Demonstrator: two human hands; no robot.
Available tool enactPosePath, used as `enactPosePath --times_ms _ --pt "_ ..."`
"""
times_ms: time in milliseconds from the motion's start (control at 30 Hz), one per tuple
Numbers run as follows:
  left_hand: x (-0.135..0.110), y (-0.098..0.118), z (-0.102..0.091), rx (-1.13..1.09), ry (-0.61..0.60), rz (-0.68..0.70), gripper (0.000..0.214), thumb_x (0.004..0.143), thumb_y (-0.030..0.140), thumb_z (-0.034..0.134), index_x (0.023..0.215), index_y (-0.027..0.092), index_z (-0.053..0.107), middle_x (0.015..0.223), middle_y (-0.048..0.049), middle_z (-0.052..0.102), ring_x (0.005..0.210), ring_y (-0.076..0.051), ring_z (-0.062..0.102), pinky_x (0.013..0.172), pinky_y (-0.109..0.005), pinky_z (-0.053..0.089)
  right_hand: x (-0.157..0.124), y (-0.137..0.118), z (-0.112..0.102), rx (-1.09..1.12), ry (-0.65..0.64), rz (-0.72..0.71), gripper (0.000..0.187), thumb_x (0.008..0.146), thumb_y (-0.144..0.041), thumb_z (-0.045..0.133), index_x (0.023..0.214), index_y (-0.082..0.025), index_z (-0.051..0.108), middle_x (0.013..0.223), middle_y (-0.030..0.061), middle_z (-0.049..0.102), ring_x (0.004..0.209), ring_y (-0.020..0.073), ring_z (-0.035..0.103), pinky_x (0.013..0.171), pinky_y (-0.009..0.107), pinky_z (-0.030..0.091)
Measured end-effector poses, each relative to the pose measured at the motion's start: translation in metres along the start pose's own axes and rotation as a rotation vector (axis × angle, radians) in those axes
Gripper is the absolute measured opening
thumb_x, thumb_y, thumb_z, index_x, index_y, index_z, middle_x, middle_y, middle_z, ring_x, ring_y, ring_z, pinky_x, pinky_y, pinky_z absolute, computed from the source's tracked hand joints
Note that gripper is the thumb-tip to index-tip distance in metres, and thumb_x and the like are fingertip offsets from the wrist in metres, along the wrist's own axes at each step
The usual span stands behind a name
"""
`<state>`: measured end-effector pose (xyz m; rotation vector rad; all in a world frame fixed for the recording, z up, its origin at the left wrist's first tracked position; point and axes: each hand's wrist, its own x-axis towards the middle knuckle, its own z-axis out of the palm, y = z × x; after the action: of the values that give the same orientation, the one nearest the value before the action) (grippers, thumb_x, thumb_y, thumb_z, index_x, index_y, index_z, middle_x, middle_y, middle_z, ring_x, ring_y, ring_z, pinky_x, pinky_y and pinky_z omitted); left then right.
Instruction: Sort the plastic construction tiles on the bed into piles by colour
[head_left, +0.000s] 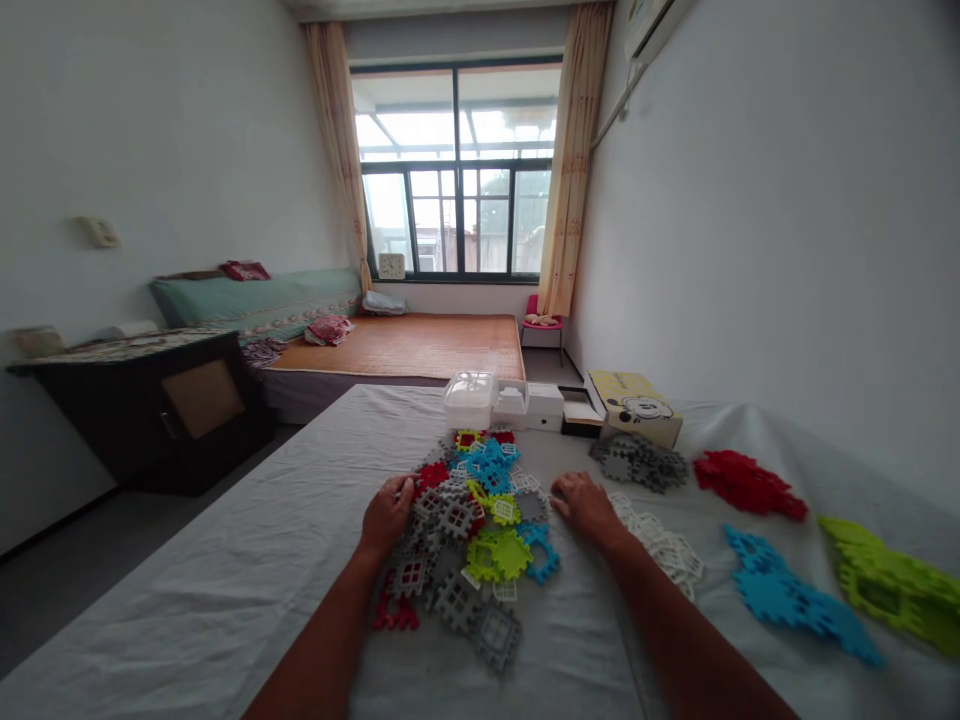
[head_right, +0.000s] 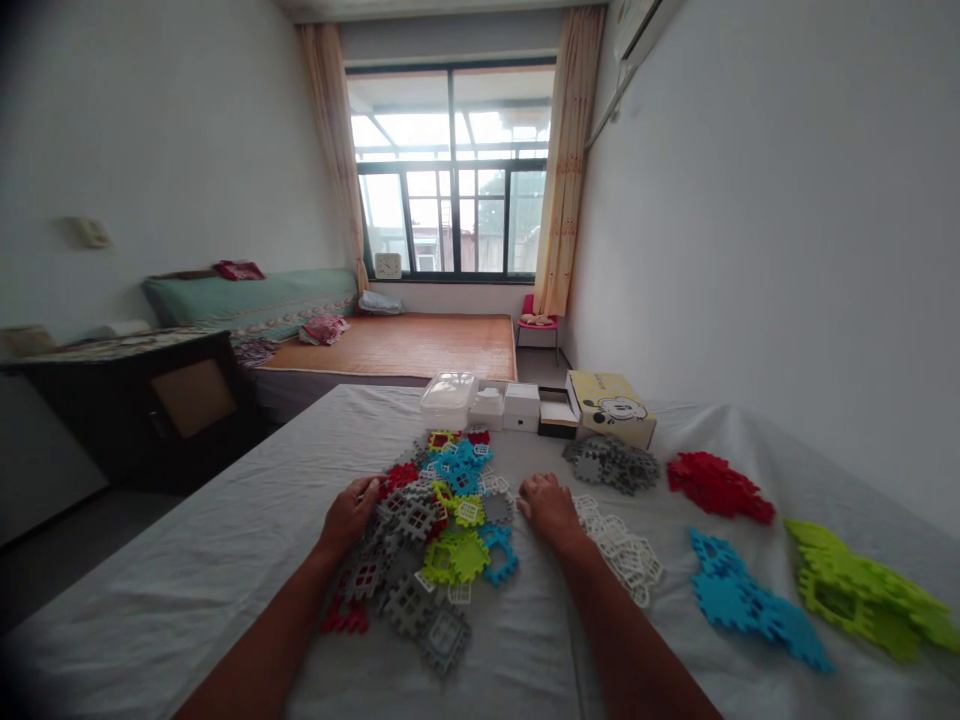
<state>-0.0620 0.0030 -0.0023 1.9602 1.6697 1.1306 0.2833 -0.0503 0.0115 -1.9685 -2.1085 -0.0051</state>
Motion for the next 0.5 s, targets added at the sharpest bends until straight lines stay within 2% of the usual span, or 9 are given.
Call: enactPosePath --times_ms 167,333,500 --pt "0.0005 -0.0010 0.0004 0.001 -0.004 -0.011 0.040 0.083 0.041 0.036 0.102 0.019 0.063 0.106 -0.0068 0.066 0.100 -0.020 0.059 0.085 -0.029 0.044 -0.0006 -0.0026 0.0012 0.015 -0.010 0.010 0.011 0.079 -0.027 0.053 0.085 -0.021 0.061 0.095 0.0058 0.062 0.095 0.0205 0.050 0.074 0.029 0.036" --pt "0.0001 -0.0040 0.0015 -0.007 -0.007 -0.008 0.041 0.084 0.042 0.035 0.102 0.019 0.063 0.106 -0.0070 0.066 0.100 -0.020 0.059 0.086 -0.029 0.044 -0.0041 -0.0007 -0.0018 0.041 -0.020 0.010 0.024 0.081 -0.033 0.052 0.102 -0.025 0.059 0.104 0.0053 0.061 0.101 0.0217 0.048 0.076 0.030 0.035" --pt "0.0004 -0.0048 0.0015 0.001 0.001 0.005 0.041 0.083 0.042 0.036 0.101 0.018 0.064 0.105 -0.0069 0.067 0.099 -0.020 0.059 0.085 -0.027 0.044 -0.0056 -0.0016 -0.0045 0.079 -0.045 0.014 0.021 0.075 -0.033 0.060 0.093 -0.023 0.061 0.100 0.0045 0.062 0.099 0.0205 0.051 0.075 0.028 0.035"
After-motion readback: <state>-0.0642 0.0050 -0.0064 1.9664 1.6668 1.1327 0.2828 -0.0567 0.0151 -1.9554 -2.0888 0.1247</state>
